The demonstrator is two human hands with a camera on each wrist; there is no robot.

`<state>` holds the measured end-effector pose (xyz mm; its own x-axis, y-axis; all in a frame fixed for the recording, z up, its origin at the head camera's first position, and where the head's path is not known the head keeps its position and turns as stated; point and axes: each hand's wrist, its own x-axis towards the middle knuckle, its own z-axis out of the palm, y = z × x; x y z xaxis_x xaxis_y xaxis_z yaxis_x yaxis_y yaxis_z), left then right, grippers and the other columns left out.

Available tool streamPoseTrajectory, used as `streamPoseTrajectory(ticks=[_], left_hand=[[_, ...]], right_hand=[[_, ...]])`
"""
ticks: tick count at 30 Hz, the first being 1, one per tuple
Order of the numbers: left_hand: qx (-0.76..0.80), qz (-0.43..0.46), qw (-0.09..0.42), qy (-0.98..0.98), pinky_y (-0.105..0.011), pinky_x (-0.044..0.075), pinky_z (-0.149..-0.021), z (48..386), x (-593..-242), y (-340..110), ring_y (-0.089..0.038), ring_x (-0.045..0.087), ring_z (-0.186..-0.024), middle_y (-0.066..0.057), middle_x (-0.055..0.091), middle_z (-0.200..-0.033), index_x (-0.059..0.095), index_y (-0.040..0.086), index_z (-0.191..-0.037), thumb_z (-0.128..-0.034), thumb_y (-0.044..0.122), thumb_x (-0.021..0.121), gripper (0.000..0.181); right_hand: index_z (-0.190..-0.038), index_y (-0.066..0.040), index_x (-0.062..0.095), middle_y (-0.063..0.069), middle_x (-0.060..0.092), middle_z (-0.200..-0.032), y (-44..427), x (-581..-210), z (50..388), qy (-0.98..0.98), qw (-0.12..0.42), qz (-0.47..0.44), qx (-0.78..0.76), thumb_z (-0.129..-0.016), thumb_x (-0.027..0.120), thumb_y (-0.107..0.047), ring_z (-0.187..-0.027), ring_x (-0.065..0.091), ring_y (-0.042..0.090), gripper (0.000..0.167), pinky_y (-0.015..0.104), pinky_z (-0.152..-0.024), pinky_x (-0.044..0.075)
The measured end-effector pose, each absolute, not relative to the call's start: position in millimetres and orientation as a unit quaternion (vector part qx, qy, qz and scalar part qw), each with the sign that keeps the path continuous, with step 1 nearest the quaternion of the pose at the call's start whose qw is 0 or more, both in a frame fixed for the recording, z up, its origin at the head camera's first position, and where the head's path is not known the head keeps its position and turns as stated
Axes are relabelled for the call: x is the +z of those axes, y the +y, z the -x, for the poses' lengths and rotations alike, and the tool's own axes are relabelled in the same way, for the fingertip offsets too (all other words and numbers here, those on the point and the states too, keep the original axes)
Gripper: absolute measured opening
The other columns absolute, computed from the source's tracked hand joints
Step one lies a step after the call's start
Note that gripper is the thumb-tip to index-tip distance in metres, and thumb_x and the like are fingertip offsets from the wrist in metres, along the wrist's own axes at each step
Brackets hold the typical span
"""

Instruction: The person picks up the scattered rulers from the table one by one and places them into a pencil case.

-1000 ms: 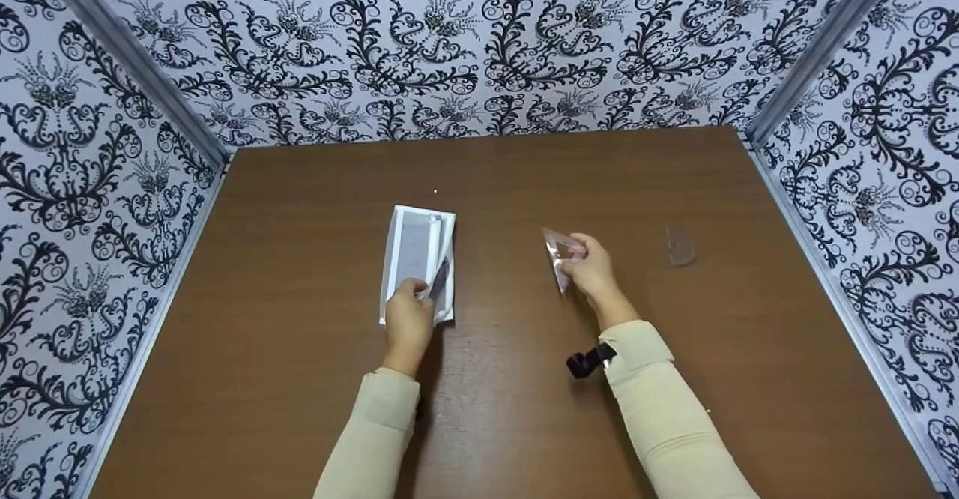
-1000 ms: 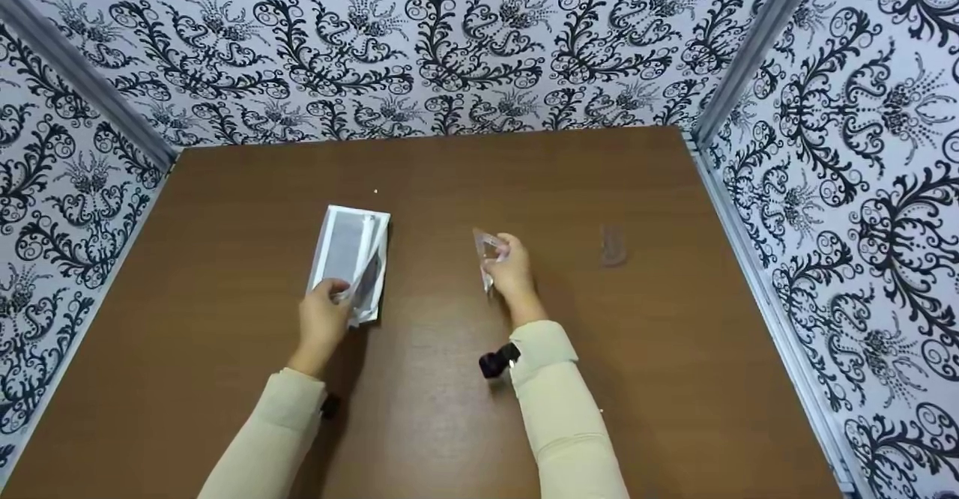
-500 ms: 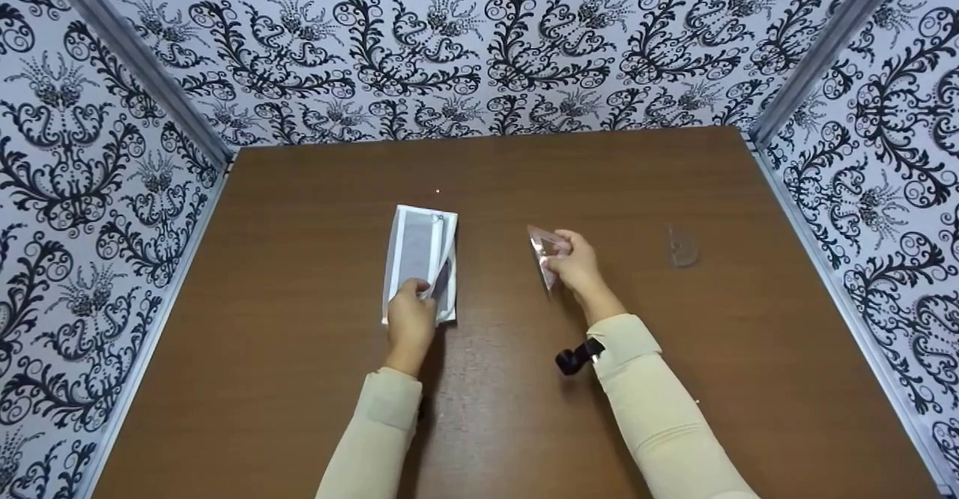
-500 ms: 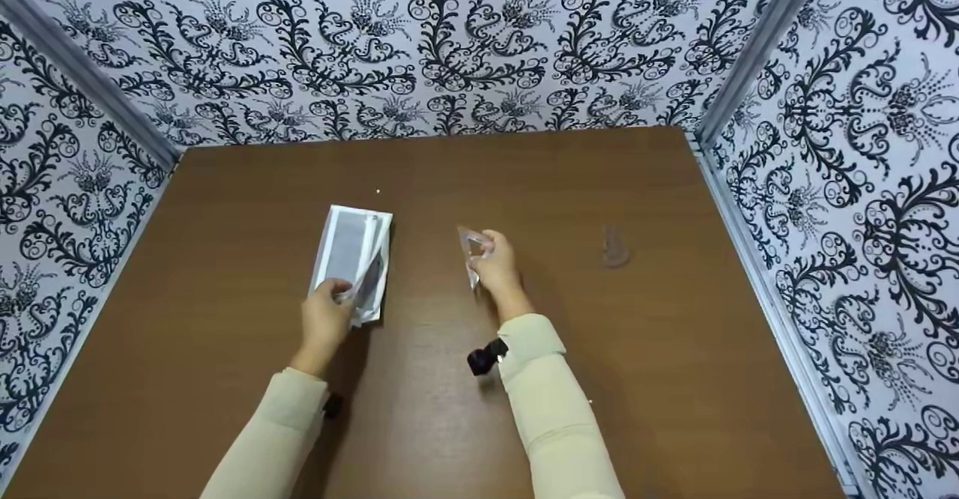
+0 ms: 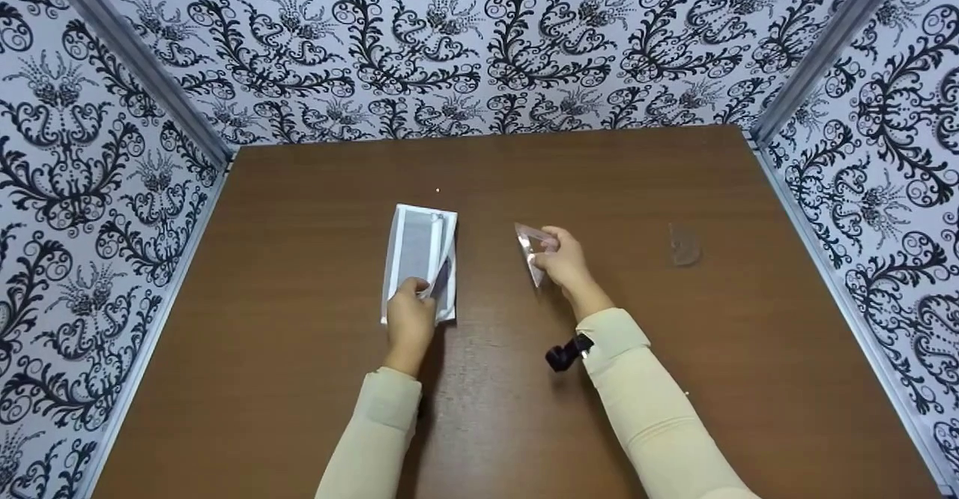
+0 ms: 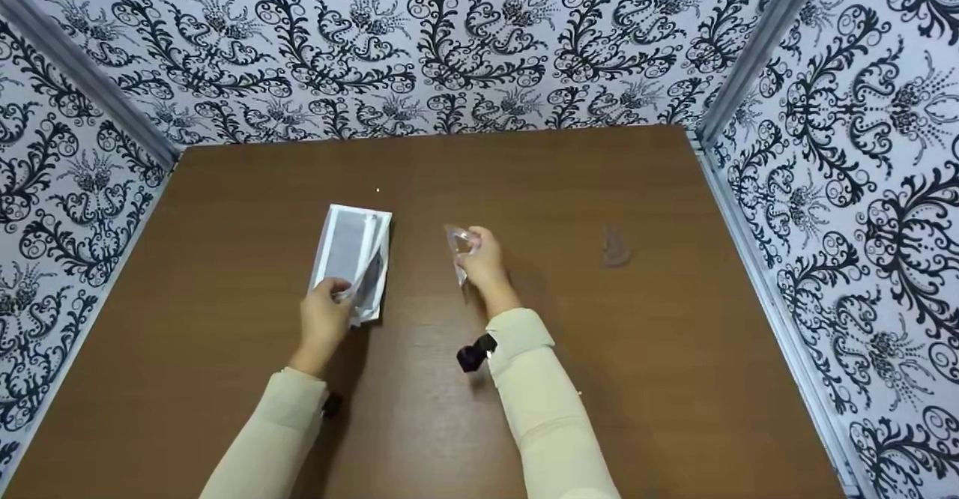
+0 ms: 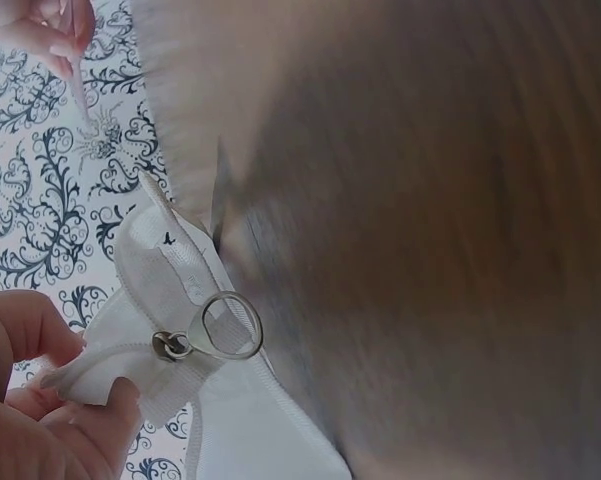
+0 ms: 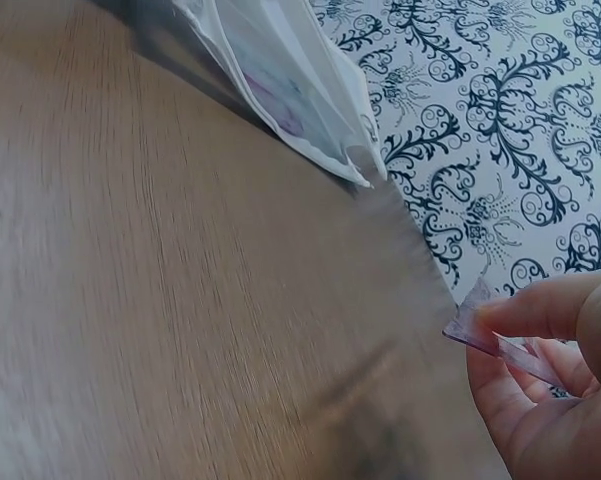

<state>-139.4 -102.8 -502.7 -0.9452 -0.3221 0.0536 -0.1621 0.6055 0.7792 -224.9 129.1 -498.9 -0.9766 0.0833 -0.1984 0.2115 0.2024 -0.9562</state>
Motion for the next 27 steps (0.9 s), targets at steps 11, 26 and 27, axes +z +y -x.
streamPoseTrajectory(ticks=[11, 26, 27], left_hand=[[-0.429, -0.143, 0.101, -0.886, -0.044, 0.051, -0.069, 140.3, -503.3, -101.6, -0.03, 0.062, -0.072, -0.019, 0.07, -0.088, 0.066, -0.003, -0.1, -0.0754, -0.006, 0.056, 0.026], [-0.42, -0.138, 0.116, -0.889, -0.046, 0.051, -0.071, 140.0, -503.8, -101.7, -0.033, 0.064, -0.076, -0.02, 0.07, -0.09, 0.066, -0.004, -0.097, -0.0745, -0.008, 0.057, 0.025], [-0.42, -0.138, 0.118, -0.889, -0.046, 0.051, -0.071, 139.7, -503.6, -101.6, -0.033, 0.064, -0.076, -0.019, 0.07, -0.09, 0.066, -0.004, -0.097, -0.0743, -0.007, 0.057, 0.025]], right_hand=[[-0.134, 0.005, 0.048, 0.024, 0.058, -0.117, 114.9, -502.0, 225.2, 0.774, 0.057, -0.101, -0.622, -0.069, 0.06, 0.015, -0.097, 0.053, 0.024, 0.067, 0.019, -0.069, 0.046], [-0.134, 0.004, 0.049, 0.023, 0.058, -0.117, 92.1, -505.4, 227.8, 0.773, 0.088, -0.095, -0.621, -0.073, 0.061, 0.014, -0.105, 0.054, 0.027, 0.063, 0.022, -0.07, 0.046], [-0.133, 0.005, 0.049, 0.022, 0.059, -0.116, 90.6, -505.5, 227.6, 0.773, 0.088, -0.093, -0.622, -0.073, 0.061, 0.014, -0.104, 0.054, 0.027, 0.062, 0.022, -0.071, 0.046]])
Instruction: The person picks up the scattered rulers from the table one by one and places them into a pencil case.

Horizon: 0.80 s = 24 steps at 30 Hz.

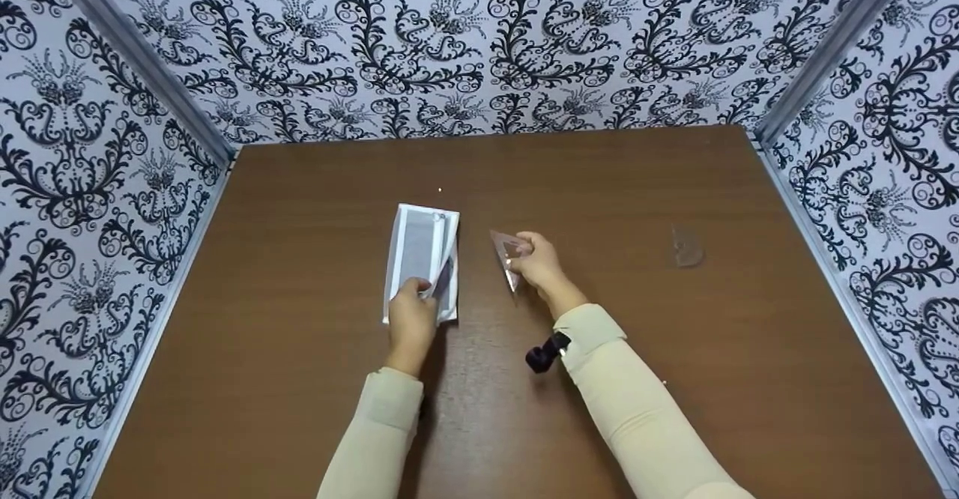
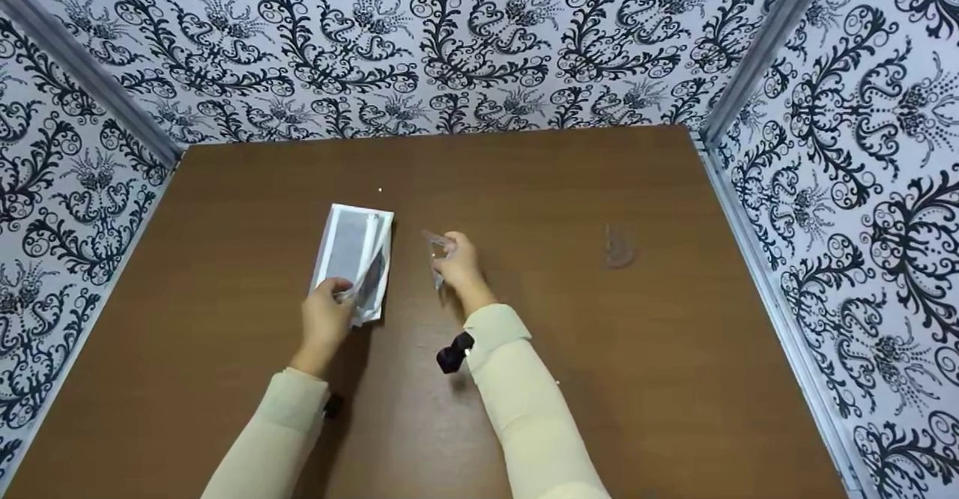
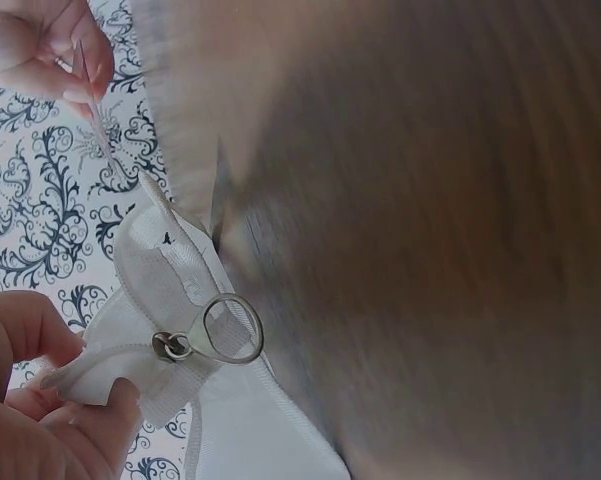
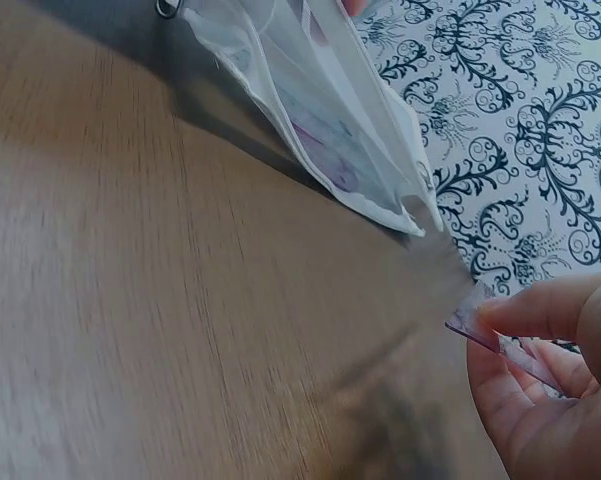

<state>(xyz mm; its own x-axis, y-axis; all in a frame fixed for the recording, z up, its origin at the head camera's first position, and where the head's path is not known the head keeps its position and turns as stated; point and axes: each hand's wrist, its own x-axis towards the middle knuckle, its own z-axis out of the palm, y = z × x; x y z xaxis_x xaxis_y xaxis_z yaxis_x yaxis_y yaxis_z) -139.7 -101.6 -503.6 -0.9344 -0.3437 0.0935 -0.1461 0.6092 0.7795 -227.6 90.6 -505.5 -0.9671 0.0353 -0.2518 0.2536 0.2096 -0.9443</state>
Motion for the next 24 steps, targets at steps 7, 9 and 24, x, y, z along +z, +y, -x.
streamPoseTrajectory(ticks=[7, 9, 24], left_hand=[[-0.415, -0.139, 0.126, -0.89, -0.046, 0.051, -0.072, 138.9, -503.0, -101.4, -0.034, 0.065, -0.079, -0.018, 0.071, -0.092, 0.067, -0.003, -0.097, -0.0736, -0.006, 0.055, 0.026], [-0.414, -0.141, 0.125, -0.891, -0.046, 0.051, -0.072, 138.9, -502.9, -101.9, -0.034, 0.065, -0.079, -0.018, 0.071, -0.091, 0.067, -0.003, -0.097, -0.0739, -0.005, 0.055, 0.026], [-0.415, -0.149, 0.116, -0.89, -0.046, 0.051, -0.068, 139.3, -503.4, -100.7, -0.032, 0.064, -0.075, -0.017, 0.07, -0.089, 0.067, -0.001, -0.097, -0.0756, -0.004, 0.058, 0.024]], right_hand=[[-0.13, 0.006, 0.052, 0.015, 0.059, -0.104, 79.2, -506.7, 227.4, 0.774, 0.085, -0.084, -0.622, -0.07, 0.061, 0.014, -0.098, 0.054, 0.023, 0.061, 0.021, -0.073, 0.044], [-0.129, 0.006, 0.052, 0.015, 0.059, -0.104, 75.2, -507.4, 227.6, 0.773, 0.088, -0.085, -0.622, -0.07, 0.06, 0.015, -0.097, 0.054, 0.023, 0.061, 0.021, -0.072, 0.045], [-0.131, 0.006, 0.051, 0.018, 0.059, -0.107, 55.6, -512.5, 225.4, 0.768, 0.122, -0.087, -0.622, -0.071, 0.062, 0.016, -0.097, 0.055, 0.024, 0.062, 0.024, -0.072, 0.047]])
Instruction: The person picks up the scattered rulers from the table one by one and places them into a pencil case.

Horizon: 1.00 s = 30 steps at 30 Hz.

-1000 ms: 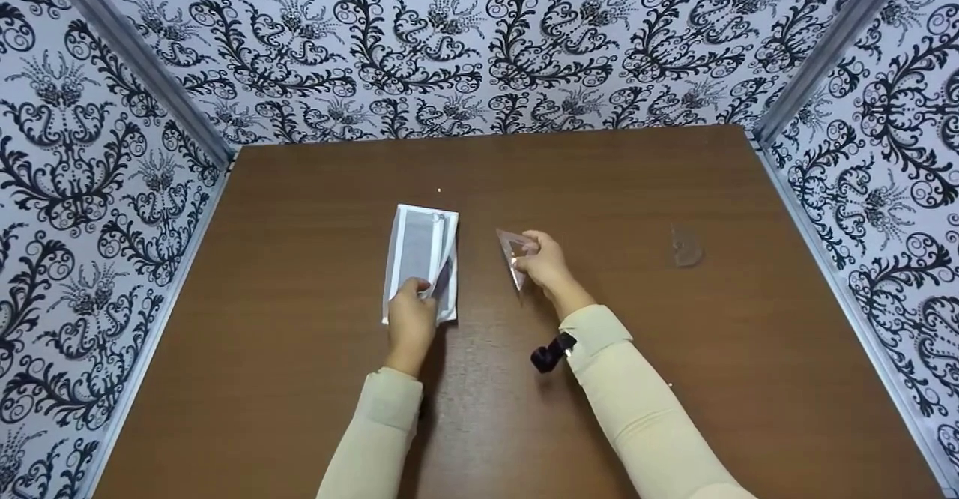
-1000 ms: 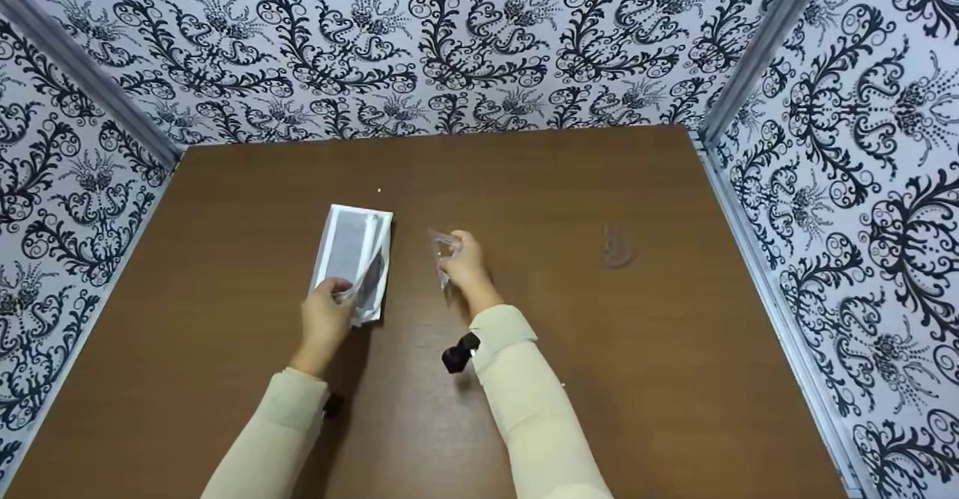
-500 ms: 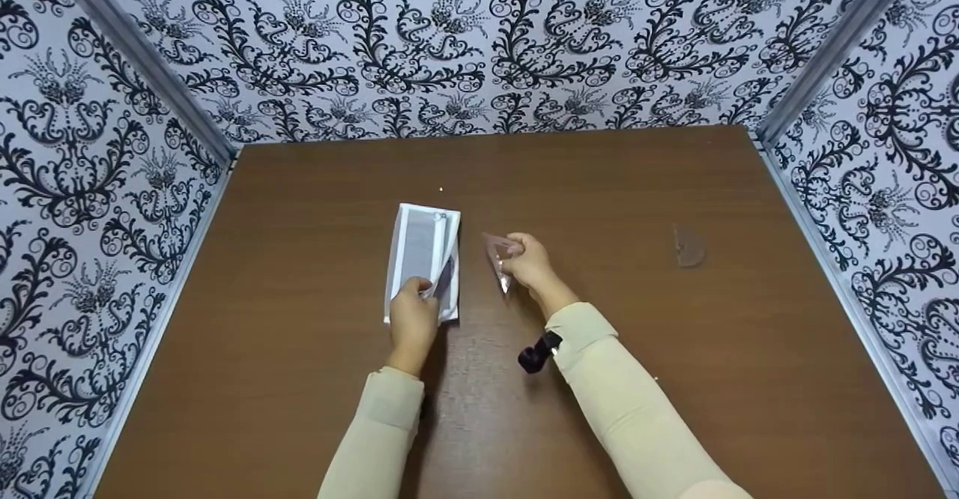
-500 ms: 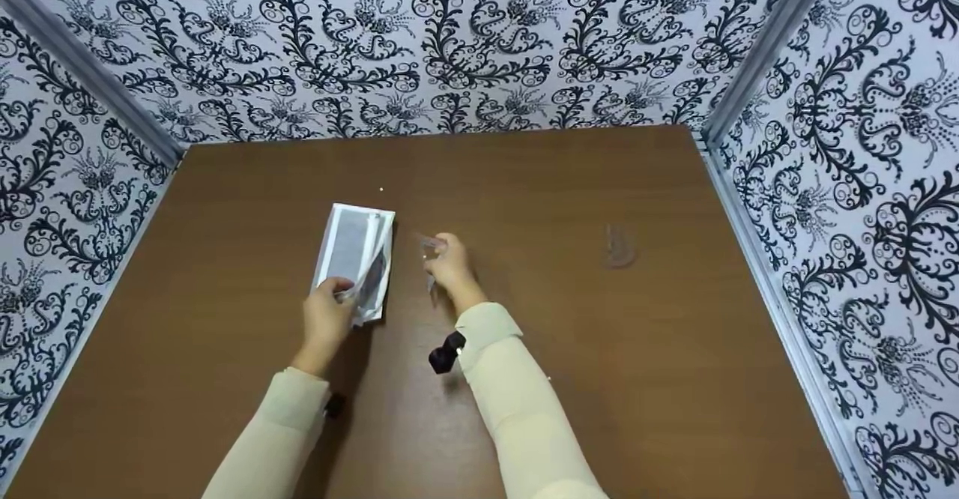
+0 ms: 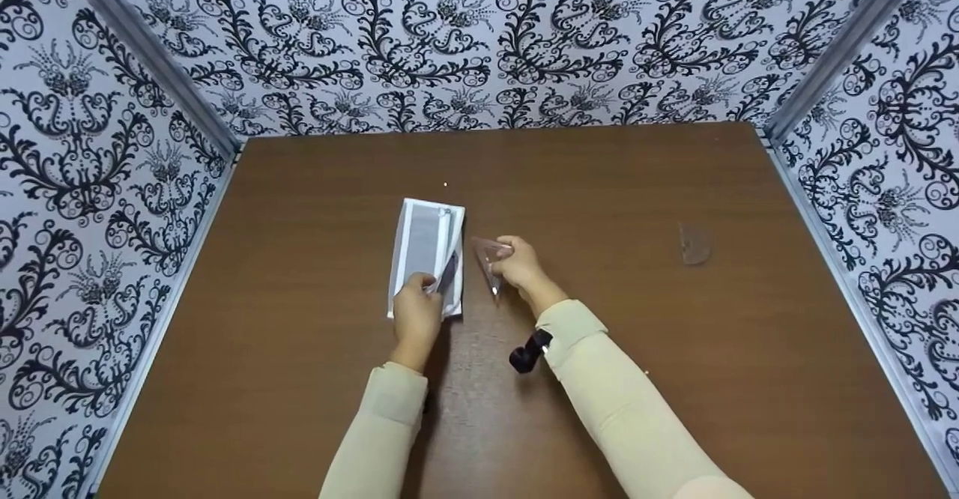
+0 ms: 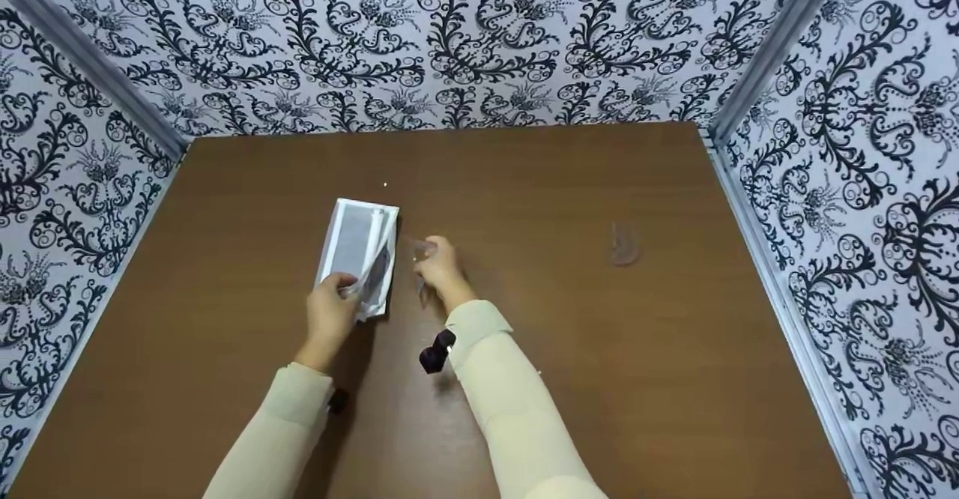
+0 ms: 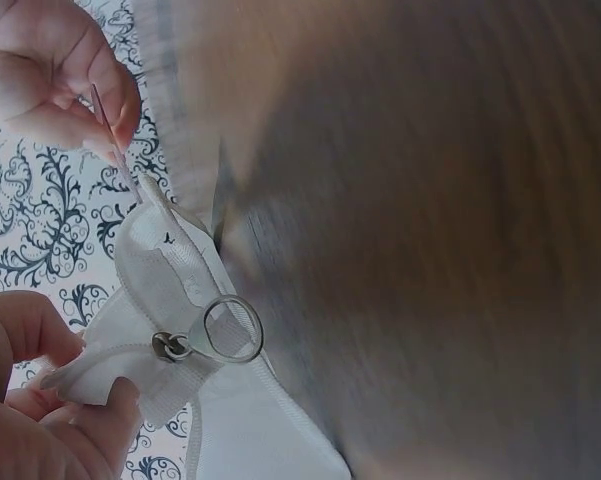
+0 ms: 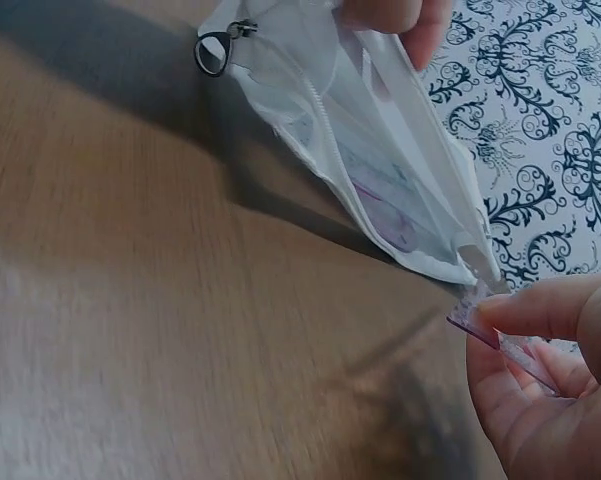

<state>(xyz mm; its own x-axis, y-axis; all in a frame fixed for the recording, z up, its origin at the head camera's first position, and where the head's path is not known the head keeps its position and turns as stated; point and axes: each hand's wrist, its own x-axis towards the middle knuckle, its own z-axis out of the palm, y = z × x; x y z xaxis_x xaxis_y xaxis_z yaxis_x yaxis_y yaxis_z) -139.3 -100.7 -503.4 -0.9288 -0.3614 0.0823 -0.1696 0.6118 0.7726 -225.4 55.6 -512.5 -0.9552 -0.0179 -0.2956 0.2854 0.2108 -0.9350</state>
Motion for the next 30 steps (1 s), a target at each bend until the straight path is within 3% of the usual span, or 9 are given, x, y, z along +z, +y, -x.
streamPoseTrajectory(ticks=[10, 23, 27, 30], left_hand=[[-0.41, -0.15, 0.106, -0.893, -0.045, 0.052, -0.071, 139.5, -502.7, -101.3, -0.032, 0.065, -0.079, -0.017, 0.071, -0.092, 0.067, -0.002, -0.099, -0.0755, -0.005, 0.057, 0.026], [-0.415, -0.147, 0.11, -0.891, -0.045, 0.051, -0.07, 140.8, -504.6, -101.2, -0.032, 0.065, -0.077, -0.017, 0.07, -0.089, 0.067, -0.001, -0.098, -0.0759, -0.004, 0.058, 0.024], [-0.413, -0.138, 0.124, -0.892, -0.046, 0.051, -0.07, 140.2, -504.4, -101.5, -0.033, 0.065, -0.076, -0.018, 0.07, -0.088, 0.067, -0.002, -0.096, -0.075, -0.005, 0.058, 0.023], [-0.41, -0.135, 0.128, -0.893, -0.046, 0.051, -0.069, 139.5, -503.6, -101.5, -0.033, 0.064, -0.075, -0.018, 0.07, -0.087, 0.066, -0.002, -0.096, -0.0748, -0.005, 0.058, 0.023]], right_hand=[[-0.129, 0.01, 0.05, 0.008, 0.053, -0.092, 41.5, -510.7, 223.1, 0.754, 0.131, -0.085, -0.638, -0.068, 0.059, 0.02, -0.086, 0.051, 0.017, 0.063, 0.019, -0.061, 0.044], [-0.13, 0.01, 0.049, 0.01, 0.057, -0.093, 24.9, -511.3, 221.7, 0.739, 0.148, -0.089, -0.652, -0.069, 0.06, 0.02, -0.083, 0.052, 0.014, 0.062, 0.019, -0.064, 0.046], [-0.13, 0.008, 0.05, 0.013, 0.059, -0.096, 21.0, -516.2, 223.5, 0.735, 0.142, -0.083, -0.658, -0.068, 0.062, 0.019, -0.086, 0.057, 0.019, 0.064, 0.025, -0.069, 0.05], [-0.126, 0.004, 0.054, 0.01, 0.06, -0.092, 15.9, -576.5, 251.5, 0.724, 0.132, -0.072, -0.673, -0.063, 0.067, 0.018, -0.084, 0.059, 0.019, 0.066, 0.029, -0.068, 0.053]])
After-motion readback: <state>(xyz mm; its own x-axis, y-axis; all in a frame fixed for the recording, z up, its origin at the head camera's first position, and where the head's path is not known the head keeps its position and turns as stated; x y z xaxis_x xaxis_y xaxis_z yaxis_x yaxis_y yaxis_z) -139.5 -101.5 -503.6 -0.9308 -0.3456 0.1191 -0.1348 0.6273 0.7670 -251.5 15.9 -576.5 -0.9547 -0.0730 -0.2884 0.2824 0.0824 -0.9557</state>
